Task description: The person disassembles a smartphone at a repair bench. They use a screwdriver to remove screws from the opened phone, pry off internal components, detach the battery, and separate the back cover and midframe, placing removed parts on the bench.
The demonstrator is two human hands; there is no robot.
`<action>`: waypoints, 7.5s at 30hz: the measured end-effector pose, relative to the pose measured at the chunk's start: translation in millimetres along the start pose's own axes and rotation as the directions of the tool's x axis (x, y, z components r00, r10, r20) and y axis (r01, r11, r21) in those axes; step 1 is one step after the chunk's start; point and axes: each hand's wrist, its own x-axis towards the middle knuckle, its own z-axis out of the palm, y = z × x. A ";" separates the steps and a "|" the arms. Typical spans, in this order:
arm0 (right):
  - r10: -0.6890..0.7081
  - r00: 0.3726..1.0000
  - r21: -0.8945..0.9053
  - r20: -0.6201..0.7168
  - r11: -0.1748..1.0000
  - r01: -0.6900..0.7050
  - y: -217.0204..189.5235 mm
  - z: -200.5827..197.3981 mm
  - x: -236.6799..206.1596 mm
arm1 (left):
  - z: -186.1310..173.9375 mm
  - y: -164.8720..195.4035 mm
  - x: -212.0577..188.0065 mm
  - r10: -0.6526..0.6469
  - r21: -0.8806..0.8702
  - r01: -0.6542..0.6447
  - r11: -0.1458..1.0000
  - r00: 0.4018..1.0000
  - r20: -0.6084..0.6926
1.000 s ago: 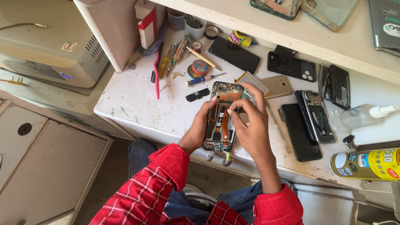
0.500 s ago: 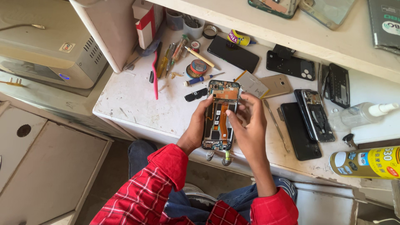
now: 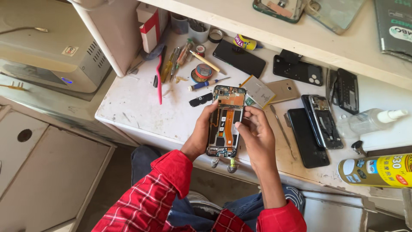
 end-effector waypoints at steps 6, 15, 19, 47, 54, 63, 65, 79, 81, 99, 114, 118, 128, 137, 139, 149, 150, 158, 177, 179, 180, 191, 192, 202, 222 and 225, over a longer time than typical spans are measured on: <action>0.002 0.998 -0.056 0.059 0.998 0.001 -0.5 -2.9 -2.0 | 0.7 0.4 0.9 -0.010 -0.033 0.011 0.999 1.000 0.005; -0.083 0.996 -0.341 -0.021 0.937 0.071 3.1 3.8 -3.4 | 5.2 3.9 -2.6 -0.025 -0.005 0.025 1.000 1.000 0.007; -0.063 0.994 -0.395 0.087 0.914 0.093 -4.4 12.0 -19.5 | 8.5 6.1 -5.6 -0.029 -0.076 0.045 0.996 0.980 0.199; -0.276 0.952 -0.607 0.135 0.736 0.299 -19.4 7.7 -24.2 | 6.5 5.8 0.6 -0.066 -0.110 0.079 0.991 0.990 0.124; -0.530 0.843 -0.750 0.094 0.520 0.410 -17.4 28.0 -50.5 | 3.4 4.7 5.3 -0.002 -0.110 0.021 0.994 0.986 0.167; -0.416 0.880 -0.837 0.229 0.378 0.396 -9.8 48.7 -65.0 | -4.3 1.1 7.2 0.087 -0.075 -0.077 0.994 0.987 0.138; -0.418 0.881 -0.846 0.222 0.367 0.387 -9.5 51.0 -64.5 | -2.6 1.4 6.2 0.093 -0.064 -0.085 0.994 0.986 0.137; -0.454 0.873 -0.817 0.176 0.427 0.387 -6.0 50.8 -62.9 | 12.0 9.4 -3.7 0.099 -0.078 -0.085 0.993 0.974 0.204; -0.458 0.869 -0.812 0.188 0.425 0.400 -6.1 51.3 -64.2 | 11.0 9.9 -2.6 0.093 -0.069 -0.082 0.994 0.978 0.184; -0.400 0.900 -0.775 0.172 0.509 0.375 -8.5 43.2 -53.0 | -8.3 -2.3 8.1 0.023 -0.048 -0.019 0.999 0.996 0.089; -0.359 0.907 -0.687 0.222 0.602 0.406 -8.5 28.6 -40.7 | -2.1 2.8 6.7 -0.037 0.003 0.037 0.999 0.999 0.006; -0.350 0.915 -0.649 0.201 0.652 0.392 -10.4 28.0 -41.2 | 7.9 7.0 0.0 0.032 0.035 -0.032 0.999 0.999 0.003; -0.318 0.919 -0.692 0.232 0.610 0.386 -18.3 42.5 -55.4 | 16.0 11.2 -6.8 0.176 0.101 -0.178 0.979 0.984 0.024; -0.402 0.877 -0.649 0.264 0.598 0.470 -19.8 41.9 -75.5 | 0.8 -3.7 -4.8 0.303 0.222 -0.296 0.929 0.953 -0.002; -0.429 0.864 -0.633 0.264 0.598 0.491 -13.7 39.2 -80.3 | 3.0 -8.7 -13.6 0.385 0.279 -0.353 0.893 0.921 -0.068; -0.371 0.915 -0.728 -0.158 0.670 0.145 -9.2 -21.0 -68.6 | 11.2 -3.2 -24.8 0.299 0.157 -0.273 0.949 0.937 -0.182; -0.426 0.889 -0.790 -0.171 0.598 0.134 -13.9 -37.2 -52.0 | 11.8 -2.4 -22.3 0.240 0.109 -0.221 0.969 0.945 -0.221; -0.384 0.915 -0.966 0.123 0.165 0.199 -27.2 -127.4 49.4 | 12.7 -2.1 -26.4 0.244 0.063 -0.237 0.970 0.959 -0.145; 0.103 0.974 -0.904 0.202 0.402 0.145 -53.1 -153.8 91.5 | 13.3 -2.6 -24.0 0.253 0.141 -0.233 0.962 0.956 -0.150; 0.071 0.988 -0.838 0.139 0.540 0.079 -58.1 -151.5 80.6 | 13.4 -1.7 -24.5 0.232 0.127 -0.214 0.969 0.962 -0.147; 0.018 0.996 -0.783 0.091 0.619 0.060 -58.4 -150.3 70.6 | 14.0 -1.9 -23.9 0.218 0.117 -0.203 0.972 0.965 -0.143; -0.109 0.992 -0.474 -0.069 0.878 0.064 -17.1 -114.5 5.1 | 16.1 -2.5 -22.2 0.261 0.184 -0.241 0.953 0.961 -0.094; -0.110 0.992 -0.466 -0.068 0.882 0.066 -17.1 -111.0 2.7 | 16.3 -2.9 -22.9 0.262 0.177 -0.242 0.954 0.960 -0.097; -0.029 0.998 -0.867 0.047 0.496 0.055 -41.9 -103.0 -26.0 | 15.2 -4.1 -27.0 0.276 0.193 -0.257 0.947 0.958 -0.075; -0.239 0.968 -0.994 0.072 0.061 0.089 -16.7 -63.1 -108.2 | 16.0 -3.4 -27.4 0.264 0.172 -0.247 0.954 0.961 -0.082; -0.328 0.941 -0.989 0.081 0.089 0.116 -12.1 -63.3 -114.9 | 16.8 -3.5 -26.6 0.272 0.196 -0.252 0.948 0.959 -0.082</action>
